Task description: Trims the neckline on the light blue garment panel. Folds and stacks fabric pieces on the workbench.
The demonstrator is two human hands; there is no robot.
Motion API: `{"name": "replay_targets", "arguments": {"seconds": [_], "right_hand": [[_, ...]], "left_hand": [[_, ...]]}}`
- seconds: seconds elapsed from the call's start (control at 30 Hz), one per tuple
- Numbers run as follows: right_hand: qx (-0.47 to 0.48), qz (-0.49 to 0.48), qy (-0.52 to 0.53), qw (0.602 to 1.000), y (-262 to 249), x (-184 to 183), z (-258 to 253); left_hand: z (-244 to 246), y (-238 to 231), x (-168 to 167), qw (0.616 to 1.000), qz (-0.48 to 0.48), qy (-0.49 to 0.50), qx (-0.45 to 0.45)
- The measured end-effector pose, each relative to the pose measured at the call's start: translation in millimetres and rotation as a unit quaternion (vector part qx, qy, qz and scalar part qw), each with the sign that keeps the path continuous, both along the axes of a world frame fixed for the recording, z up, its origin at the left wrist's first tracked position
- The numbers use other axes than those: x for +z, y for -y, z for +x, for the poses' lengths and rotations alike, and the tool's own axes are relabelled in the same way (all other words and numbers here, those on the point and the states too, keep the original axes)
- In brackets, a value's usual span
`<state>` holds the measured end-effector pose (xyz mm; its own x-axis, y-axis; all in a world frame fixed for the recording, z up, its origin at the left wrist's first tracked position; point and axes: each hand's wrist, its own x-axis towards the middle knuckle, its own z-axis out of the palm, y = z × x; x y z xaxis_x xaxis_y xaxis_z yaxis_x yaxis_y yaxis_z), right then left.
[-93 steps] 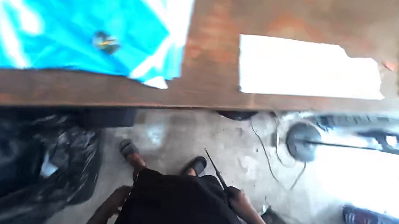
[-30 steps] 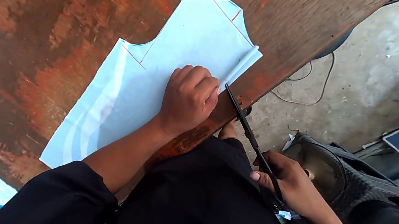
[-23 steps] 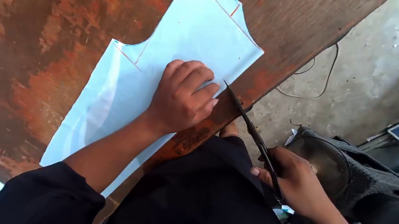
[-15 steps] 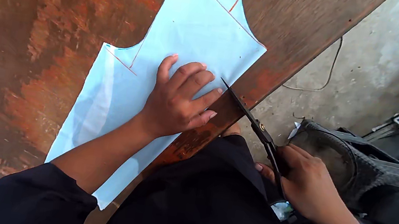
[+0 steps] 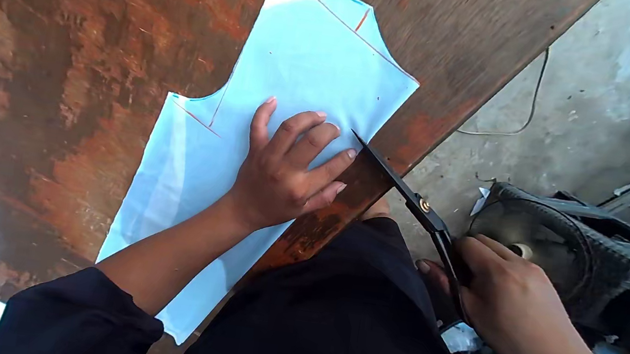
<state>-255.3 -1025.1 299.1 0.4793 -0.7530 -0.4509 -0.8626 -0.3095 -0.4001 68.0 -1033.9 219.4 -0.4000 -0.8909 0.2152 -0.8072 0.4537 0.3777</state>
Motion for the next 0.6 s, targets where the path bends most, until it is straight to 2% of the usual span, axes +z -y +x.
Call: {"name": "replay_targets", "arguments": {"seconds": [0.6], "right_hand": [[-0.024,-0.027,-0.010,0.999,-16.5,3.1,12.5]], "left_hand": [[0.3,0.6,3.4,1.000,0.018,-0.013,0.001]]}}
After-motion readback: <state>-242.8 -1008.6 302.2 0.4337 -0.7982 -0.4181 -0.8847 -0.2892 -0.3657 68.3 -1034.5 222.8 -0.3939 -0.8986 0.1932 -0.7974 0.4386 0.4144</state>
